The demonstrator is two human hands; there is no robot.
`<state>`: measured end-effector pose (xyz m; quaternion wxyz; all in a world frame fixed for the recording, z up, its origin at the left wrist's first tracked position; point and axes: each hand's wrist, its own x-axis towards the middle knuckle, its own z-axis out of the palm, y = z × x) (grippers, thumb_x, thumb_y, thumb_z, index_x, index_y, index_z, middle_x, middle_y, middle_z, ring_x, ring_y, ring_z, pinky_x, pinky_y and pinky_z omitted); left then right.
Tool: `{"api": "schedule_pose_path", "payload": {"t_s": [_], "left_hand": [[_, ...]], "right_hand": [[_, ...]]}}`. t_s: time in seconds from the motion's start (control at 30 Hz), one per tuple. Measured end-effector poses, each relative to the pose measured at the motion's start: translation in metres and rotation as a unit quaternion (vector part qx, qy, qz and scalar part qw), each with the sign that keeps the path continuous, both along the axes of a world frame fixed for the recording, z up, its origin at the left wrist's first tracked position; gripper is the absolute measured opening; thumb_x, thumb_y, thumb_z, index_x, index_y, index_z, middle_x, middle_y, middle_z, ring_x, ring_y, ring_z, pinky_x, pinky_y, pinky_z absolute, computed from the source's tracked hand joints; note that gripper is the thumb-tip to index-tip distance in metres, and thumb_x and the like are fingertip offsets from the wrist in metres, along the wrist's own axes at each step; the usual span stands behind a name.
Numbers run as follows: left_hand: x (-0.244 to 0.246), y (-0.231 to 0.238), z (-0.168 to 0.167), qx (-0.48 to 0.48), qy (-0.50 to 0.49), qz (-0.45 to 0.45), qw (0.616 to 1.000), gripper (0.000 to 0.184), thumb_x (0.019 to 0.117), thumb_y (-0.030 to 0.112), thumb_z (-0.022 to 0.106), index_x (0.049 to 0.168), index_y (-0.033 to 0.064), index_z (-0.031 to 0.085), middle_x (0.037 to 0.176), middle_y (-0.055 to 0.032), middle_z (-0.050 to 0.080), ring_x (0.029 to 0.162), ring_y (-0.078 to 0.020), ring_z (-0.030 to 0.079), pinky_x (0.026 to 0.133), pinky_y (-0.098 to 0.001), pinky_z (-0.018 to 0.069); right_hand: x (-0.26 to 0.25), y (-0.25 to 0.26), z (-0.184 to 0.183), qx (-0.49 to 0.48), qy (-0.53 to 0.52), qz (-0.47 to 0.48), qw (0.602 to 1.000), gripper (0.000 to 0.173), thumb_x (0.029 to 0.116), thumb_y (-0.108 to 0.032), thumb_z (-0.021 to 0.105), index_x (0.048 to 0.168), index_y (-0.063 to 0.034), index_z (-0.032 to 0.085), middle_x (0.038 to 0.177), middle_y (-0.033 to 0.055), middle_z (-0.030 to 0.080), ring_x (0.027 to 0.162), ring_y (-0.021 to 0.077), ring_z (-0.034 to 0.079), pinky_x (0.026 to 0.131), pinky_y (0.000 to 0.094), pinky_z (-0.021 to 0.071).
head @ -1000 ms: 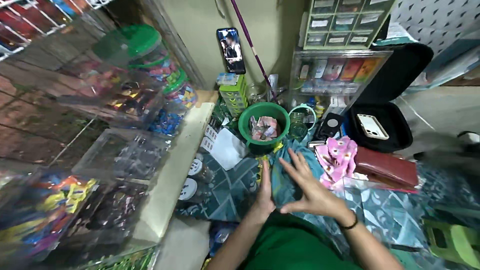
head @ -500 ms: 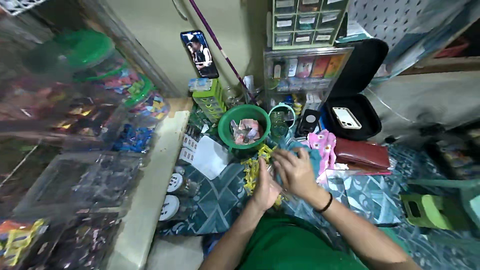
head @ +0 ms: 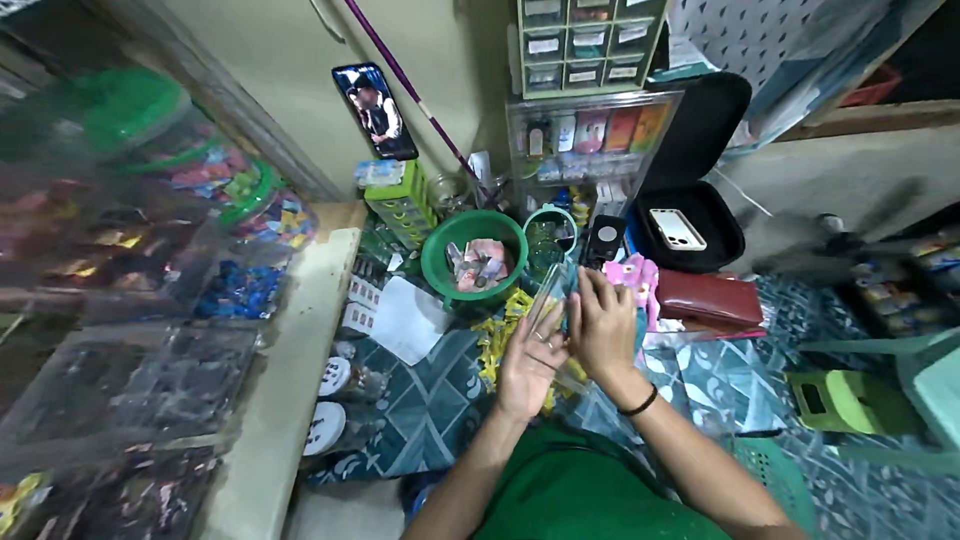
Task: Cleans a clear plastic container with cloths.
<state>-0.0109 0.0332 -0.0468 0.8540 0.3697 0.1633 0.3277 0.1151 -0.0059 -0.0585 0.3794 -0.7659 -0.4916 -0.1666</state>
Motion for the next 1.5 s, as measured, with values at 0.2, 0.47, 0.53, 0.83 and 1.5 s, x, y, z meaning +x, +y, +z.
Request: {"api": "schedule_pose_path", "payload": {"t_s": [0.2, 0.47, 0.53, 0.83, 1.5], "left_hand": [[-0.003, 0.002, 0.01, 0.01, 0.044, 0.103, 0.994, 0.056, 0.1095, 0.04, 0.017, 0.138, 0.008, 0.053, 0.125, -0.0022, 0.067, 0.115, -0.0085, 0.063, 0.097, -0.0294, 0.054], [-0.011, 0.009, 0.004, -0.076, -0.027, 0.044, 0.996, 0.055, 0.1065, 0.035, 0.013, 0.151, 0.0105, 0.036, 0.139, -0.0157, 0.06, 0.117, -0.0346, 0.065, 0.096, -0.0547, 0.0548], [-0.008, 0.006, 0.01, -0.055, -0.024, 0.028, 0.998, 0.055, 0.1072, 0.032, 0.014, 0.152, 0.0073, 0.034, 0.138, -0.0163, 0.061, 0.116, -0.0335, 0.067, 0.096, -0.0522, 0.0558], [-0.002, 0.001, 0.022, -0.005, 0.069, 0.074, 0.995, 0.068, 0.1078, 0.049, 0.008, 0.143, 0.0065, 0.047, 0.125, -0.0091, 0.068, 0.111, -0.0171, 0.068, 0.092, -0.0348, 0.0574], [-0.002, -0.013, 0.01, 0.007, 0.034, 0.078, 0.996, 0.055, 0.1076, 0.031, 0.017, 0.155, 0.005, 0.026, 0.144, -0.0119, 0.055, 0.113, -0.0177, 0.066, 0.091, -0.0354, 0.0562]], "right_hand": [[-0.047, -0.044, -0.015, 0.034, -0.051, 0.177, 0.982, 0.036, 0.1032, -0.031, 0.051, 0.123, -0.0122, 0.074, 0.122, 0.0099, 0.073, 0.092, 0.0282, 0.068, 0.08, 0.0406, 0.0535], [0.033, -0.045, -0.011, 0.037, -0.122, 0.061, 0.99, 0.025, 0.0972, -0.023, 0.061, 0.109, -0.0125, 0.08, 0.11, 0.0086, 0.076, 0.088, 0.0308, 0.068, 0.073, 0.0453, 0.0533], [0.031, -0.034, 0.003, 0.03, -0.131, 0.062, 0.989, 0.024, 0.0955, -0.02, 0.064, 0.112, -0.0121, 0.079, 0.114, 0.009, 0.074, 0.09, 0.0309, 0.067, 0.073, 0.045, 0.0526], [-0.035, -0.031, 0.005, 0.062, -0.011, 0.242, 0.968, 0.029, 0.0998, -0.023, 0.056, 0.111, -0.0059, 0.076, 0.113, 0.0151, 0.073, 0.1, 0.0292, 0.069, 0.087, 0.0409, 0.0569], [0.011, -0.005, 0.01, 0.041, 0.036, 0.066, 0.996, 0.04, 0.1013, -0.022, 0.046, 0.127, -0.0065, 0.072, 0.129, 0.015, 0.068, 0.102, 0.0347, 0.066, 0.083, 0.0502, 0.0531]]}}
